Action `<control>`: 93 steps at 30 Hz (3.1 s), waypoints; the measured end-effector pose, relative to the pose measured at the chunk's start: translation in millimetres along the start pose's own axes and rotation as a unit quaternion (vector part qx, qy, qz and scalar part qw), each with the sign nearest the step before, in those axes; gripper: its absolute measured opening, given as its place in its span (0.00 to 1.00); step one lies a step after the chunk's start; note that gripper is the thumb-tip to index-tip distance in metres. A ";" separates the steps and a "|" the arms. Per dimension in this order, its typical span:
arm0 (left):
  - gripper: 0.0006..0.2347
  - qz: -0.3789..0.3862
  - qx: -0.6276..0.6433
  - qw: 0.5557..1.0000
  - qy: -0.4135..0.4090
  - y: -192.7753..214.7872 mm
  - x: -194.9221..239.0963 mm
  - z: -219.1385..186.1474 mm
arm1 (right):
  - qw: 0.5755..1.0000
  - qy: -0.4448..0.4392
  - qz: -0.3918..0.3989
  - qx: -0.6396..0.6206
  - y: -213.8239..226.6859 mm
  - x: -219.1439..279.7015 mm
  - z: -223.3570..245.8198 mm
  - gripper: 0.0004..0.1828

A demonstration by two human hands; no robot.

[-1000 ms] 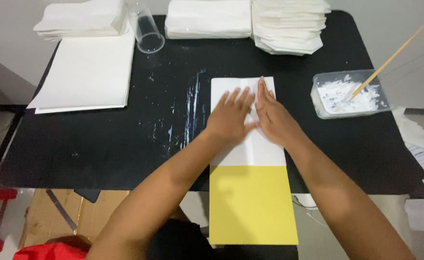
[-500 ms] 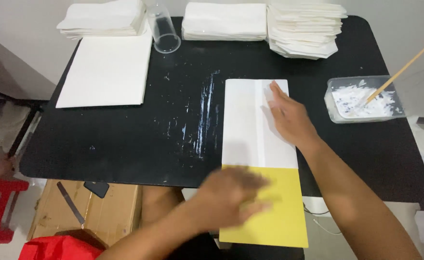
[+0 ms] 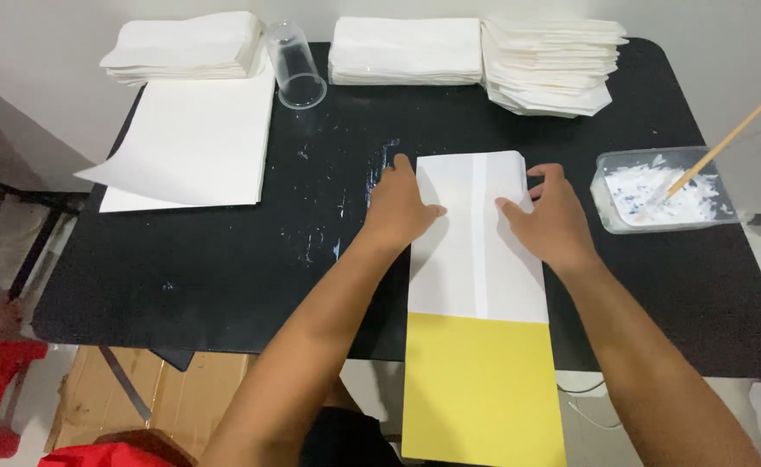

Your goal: A person is manually constructing a paper bag by folding white paper around a yellow template and applying glue with a brush.

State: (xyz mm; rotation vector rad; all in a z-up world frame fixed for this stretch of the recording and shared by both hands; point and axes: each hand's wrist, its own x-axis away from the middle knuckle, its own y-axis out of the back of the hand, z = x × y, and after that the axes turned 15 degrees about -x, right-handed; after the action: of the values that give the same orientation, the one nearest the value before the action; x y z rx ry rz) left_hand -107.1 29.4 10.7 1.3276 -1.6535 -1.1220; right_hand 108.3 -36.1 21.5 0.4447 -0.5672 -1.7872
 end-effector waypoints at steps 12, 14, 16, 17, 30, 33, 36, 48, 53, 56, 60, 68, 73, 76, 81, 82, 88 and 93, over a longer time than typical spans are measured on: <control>0.36 0.086 0.171 0.980 0.051 53.1 17.8 4.1 | 0.945 -0.139 0.116 -0.271 27.6 -31.5 36.2 0.42; 0.35 0.083 0.202 0.974 0.054 50.9 13.3 10.6 | 0.925 -0.145 0.118 -0.332 22.1 -40.9 19.1 0.44; 0.32 0.054 0.312 0.945 0.077 39.8 3.7 20.4 | 0.886 -0.140 0.113 -0.426 13.1 -54.2 -9.5 0.46; 0.32 0.054 0.313 0.945 0.078 40.9 2.4 21.2 | 0.886 -0.141 0.114 -0.426 12.7 -55.2 -10.3 0.46; 0.32 -0.026 0.255 0.966 0.017 29.8 2.1 18.4 | 0.940 -0.041 0.043 -0.337 4.5 -53.8 -20.3 0.38; 0.28 -0.077 0.125 0.988 -0.050 29.2 -0.1 11.0 | 0.979 0.065 0.005 -0.193 -0.3 -52.6 -21.6 0.32; 0.21 -0.089 0.000 0.991 -0.103 12.9 -10.5 12.7 | 0.991 0.124 -0.023 -0.036 -4.4 -46.5 -17.3 0.21; 0.17 -0.043 -0.044 0.992 -0.111 -2.3 -25.1 5.6 | 0.998 0.023 -0.046 0.040 -7.0 -35.4 -1.3 0.13; 0.17 -0.043 -0.006 0.994 -0.097 -4.5 -26.8 5.7 | 0.999 0.024 -0.039 0.010 -5.9 -34.9 -1.6 0.11; 0.17 -0.038 0.015 0.995 -0.088 -6.9 -28.7 6.4 | 0.999 0.037 -0.037 -0.015 -5.6 -37.2 -2.6 0.12; 0.16 -0.042 0.086 0.993 -0.074 -4.9 -26.1 3.5 | 0.998 0.034 -0.050 -0.037 -7.4 -35.0 0.6 0.11; 0.11 -0.011 0.187 0.981 -0.049 -5.6 -22.4 1.5 | 0.992 0.075 -0.037 -0.092 -13.9 -33.1 -5.1 0.08; 0.11 0.025 0.191 0.979 -0.064 0.9 -15.9 -1.7 | 0.990 0.050 -0.020 -0.127 -16.7 -30.8 -8.3 0.10; 0.12 0.034 0.200 0.975 -0.086 -0.9 -17.6 1.1 | 0.989 0.055 0.017 -0.139 -10.1 -25.8 -4.1 0.12; 0.14 0.057 0.150 0.973 -0.166 12.6 -4.9 -5.5 | 0.982 0.089 0.085 -0.145 -3.9 -20.7 4.5 0.14; 0.15 0.065 0.136 0.968 -0.199 20.3 1.9 -8.6 | 0.980 0.099 0.107 -0.136 -4.5 -22.7 1.9 0.16; 0.16 0.083 -0.005 0.956 -0.282 11.8 -0.2 1.9 | 0.972 0.121 0.186 -0.080 0.1 -22.3 -5.2 0.21; 0.19 0.103 -0.076 0.946 -0.298 26.0 11.9 -2.2 | 0.976 0.097 0.192 -0.030 -6.0 -29.2 -13.6 0.25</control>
State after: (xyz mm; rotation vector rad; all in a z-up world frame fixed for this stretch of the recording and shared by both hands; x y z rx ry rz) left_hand -116.6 19.7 35.9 0.7235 -2.0191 -1.5833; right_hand 119.4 -8.7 7.3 0.4296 -0.4282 -1.3698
